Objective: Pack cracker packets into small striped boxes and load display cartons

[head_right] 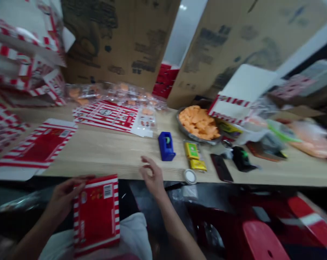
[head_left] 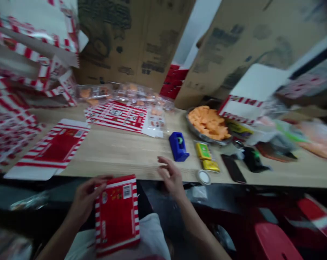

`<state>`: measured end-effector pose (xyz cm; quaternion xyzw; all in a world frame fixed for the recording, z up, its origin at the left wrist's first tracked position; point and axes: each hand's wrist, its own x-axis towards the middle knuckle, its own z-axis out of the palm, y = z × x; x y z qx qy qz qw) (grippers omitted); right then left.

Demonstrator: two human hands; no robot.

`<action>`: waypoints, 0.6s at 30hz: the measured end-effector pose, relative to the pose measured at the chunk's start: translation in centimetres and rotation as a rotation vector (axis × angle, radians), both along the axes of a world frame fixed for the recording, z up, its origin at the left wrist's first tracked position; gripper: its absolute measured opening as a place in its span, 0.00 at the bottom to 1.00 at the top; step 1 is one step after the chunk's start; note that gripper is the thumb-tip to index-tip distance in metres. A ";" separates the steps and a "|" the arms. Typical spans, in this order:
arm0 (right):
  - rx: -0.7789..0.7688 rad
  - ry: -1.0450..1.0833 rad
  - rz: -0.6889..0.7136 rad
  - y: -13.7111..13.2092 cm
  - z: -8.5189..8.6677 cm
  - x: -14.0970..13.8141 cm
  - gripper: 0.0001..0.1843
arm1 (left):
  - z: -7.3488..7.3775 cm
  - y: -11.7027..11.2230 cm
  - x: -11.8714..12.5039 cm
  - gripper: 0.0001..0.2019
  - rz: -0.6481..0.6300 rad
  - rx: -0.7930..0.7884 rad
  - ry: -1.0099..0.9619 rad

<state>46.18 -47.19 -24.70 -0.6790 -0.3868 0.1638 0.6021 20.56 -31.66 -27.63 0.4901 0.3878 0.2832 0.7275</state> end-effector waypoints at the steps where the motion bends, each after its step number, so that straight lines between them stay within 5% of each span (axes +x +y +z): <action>1: -0.003 -0.074 -0.203 -0.7 0.4 2.5 0.15 | -0.3 0.2 0.1 0.14 0.031 -0.059 0.016; 4: -0.071 -0.111 -0.605 -2.4 1.2 9.3 0.14 | -0.8 0.4 0.9 0.17 0.059 -0.161 0.014; 7: -0.156 0.029 -0.542 -2.7 0.7 13.0 0.16 | -0.4 0.3 1.6 0.18 0.044 -0.163 -0.009; 10: -0.163 0.152 -0.483 -1.8 -0.7 13.7 0.18 | 0.0 0.1 2.0 0.20 0.024 -0.183 0.014; 18: 0.110 0.150 -0.637 -2.4 -3.2 11.0 0.20 | 1.1 0.2 3.0 0.25 0.009 -0.184 0.047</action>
